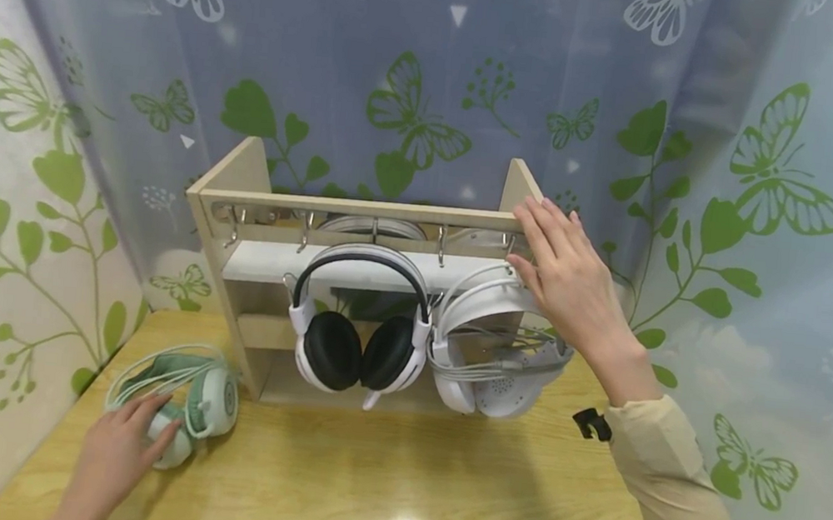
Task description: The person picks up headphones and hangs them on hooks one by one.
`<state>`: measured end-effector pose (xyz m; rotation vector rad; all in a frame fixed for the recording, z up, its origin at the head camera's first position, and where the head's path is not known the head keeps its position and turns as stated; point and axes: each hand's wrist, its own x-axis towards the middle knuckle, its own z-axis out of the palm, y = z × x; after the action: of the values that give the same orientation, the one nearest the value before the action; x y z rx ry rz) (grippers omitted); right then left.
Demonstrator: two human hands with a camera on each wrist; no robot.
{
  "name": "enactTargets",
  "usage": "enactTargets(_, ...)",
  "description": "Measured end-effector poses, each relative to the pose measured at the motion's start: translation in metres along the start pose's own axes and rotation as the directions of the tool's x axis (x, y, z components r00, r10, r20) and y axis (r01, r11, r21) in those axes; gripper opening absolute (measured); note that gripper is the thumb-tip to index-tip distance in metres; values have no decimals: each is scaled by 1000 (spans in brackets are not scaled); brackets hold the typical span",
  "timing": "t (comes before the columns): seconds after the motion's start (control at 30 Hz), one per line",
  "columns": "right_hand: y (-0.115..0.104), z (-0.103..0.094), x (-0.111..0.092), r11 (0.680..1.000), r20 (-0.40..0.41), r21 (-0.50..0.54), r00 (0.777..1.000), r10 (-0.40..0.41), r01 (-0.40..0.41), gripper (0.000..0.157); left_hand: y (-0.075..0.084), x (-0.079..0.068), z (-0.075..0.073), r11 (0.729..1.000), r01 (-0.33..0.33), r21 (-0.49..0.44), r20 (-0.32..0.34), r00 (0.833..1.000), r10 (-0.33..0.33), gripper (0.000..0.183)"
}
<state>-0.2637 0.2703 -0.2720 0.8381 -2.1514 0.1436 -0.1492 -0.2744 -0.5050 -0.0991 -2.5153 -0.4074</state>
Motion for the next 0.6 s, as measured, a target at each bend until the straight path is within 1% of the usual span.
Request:
enactTargets(0.13, 0, 0, 0, 1000, 7, 1, 1000, 2, -2, 68, -5, 4, -5, 1000, 13, 6, 52, 999, -13, 40)
enactTargets(0.27, 0, 0, 0, 1000, 10, 0, 1000, -1, 1, 68, -13, 9, -8, 999, 43, -27, 96, 995, -41, 36)
enactTargets(0.3, 0, 0, 0, 1000, 8, -2, 1000, -2, 2, 68, -15, 10, -8, 998, 52, -39, 104, 993, -48, 36)
enactTargets(0.4, 0, 0, 0, 1000, 4, -6, 1000, -3, 3, 69, -20, 14, -7, 992, 106, -68, 124, 988, -97, 38)
enactTargets(0.5, 1, 0, 0, 1000, 2, -7, 1000, -3, 3, 70, -28, 17, -6, 985, 149, -83, 111, 984, -140, 38)
enactTargets(0.6, 0, 0, 0, 1000, 3, -6, 1000, -2, 2, 70, -38, 18, -6, 981, 162, -104, 55, 986, -157, 34)
